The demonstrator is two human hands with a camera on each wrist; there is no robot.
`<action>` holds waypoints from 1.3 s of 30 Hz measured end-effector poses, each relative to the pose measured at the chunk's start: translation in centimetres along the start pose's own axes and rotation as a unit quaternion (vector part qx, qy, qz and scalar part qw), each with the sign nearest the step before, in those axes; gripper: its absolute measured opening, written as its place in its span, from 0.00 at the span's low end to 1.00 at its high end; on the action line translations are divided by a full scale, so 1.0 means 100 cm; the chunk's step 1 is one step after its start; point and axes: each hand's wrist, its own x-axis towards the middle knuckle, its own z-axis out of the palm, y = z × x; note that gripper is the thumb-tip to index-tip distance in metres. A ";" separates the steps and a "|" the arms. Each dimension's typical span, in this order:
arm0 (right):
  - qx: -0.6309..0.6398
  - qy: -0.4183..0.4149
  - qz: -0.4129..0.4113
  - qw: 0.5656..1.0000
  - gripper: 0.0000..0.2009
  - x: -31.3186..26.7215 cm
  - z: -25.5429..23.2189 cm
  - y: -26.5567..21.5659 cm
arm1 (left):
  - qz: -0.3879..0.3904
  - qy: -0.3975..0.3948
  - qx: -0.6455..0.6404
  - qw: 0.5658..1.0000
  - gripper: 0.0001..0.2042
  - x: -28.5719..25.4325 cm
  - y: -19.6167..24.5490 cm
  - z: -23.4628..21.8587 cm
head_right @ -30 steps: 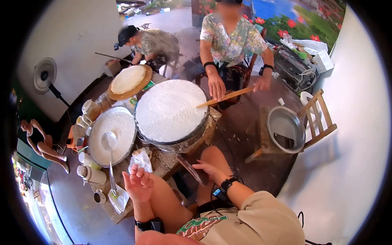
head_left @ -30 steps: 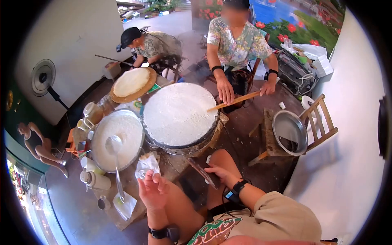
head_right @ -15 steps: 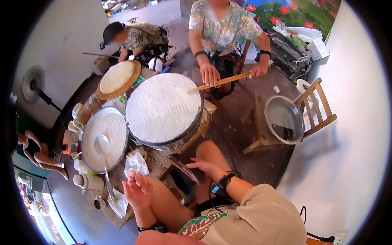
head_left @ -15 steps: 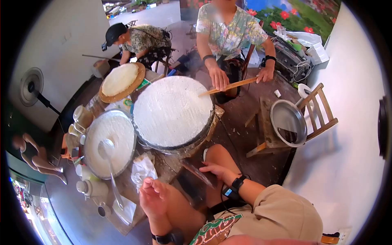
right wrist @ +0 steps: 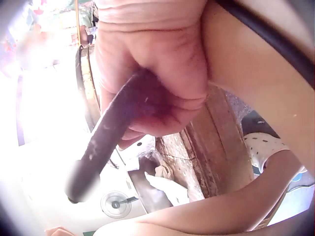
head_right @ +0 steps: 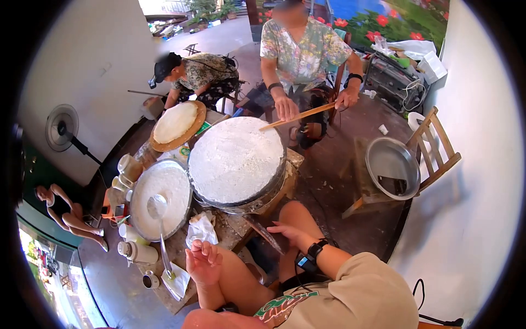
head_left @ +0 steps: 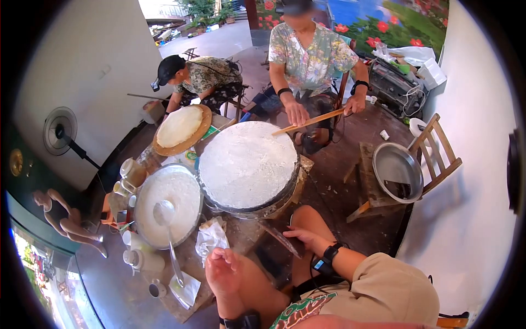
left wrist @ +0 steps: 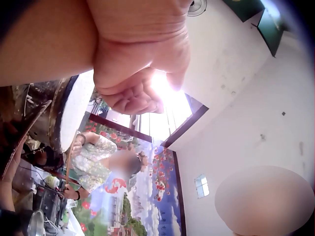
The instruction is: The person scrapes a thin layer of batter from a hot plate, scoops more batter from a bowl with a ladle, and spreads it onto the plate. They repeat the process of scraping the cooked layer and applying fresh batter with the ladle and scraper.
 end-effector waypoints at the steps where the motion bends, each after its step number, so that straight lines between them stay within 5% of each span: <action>1: -0.002 -0.010 0.003 1.000 0.17 -0.002 0.002 -0.002 | -0.001 0.001 -0.002 1.000 0.17 0.000 0.000 0.001; 14: -0.034 -0.014 0.027 0.999 0.16 0.000 0.009 0.001 | -0.023 -0.012 0.028 0.999 0.15 0.013 -0.022 0.012; 17: -0.045 0.063 0.019 0.997 0.17 0.003 0.004 0.003 | -0.024 -0.004 0.032 0.999 0.15 0.014 -0.024 0.008; 32: -0.028 -0.044 0.040 0.998 0.18 0.005 0.009 0.000 | -0.014 0.030 0.036 0.999 0.08 0.011 -0.016 0.015; 39: -0.036 0.006 0.024 0.999 0.15 0.002 0.016 0.002 | 0.005 0.018 -0.019 1.000 0.09 0.010 -0.018 0.017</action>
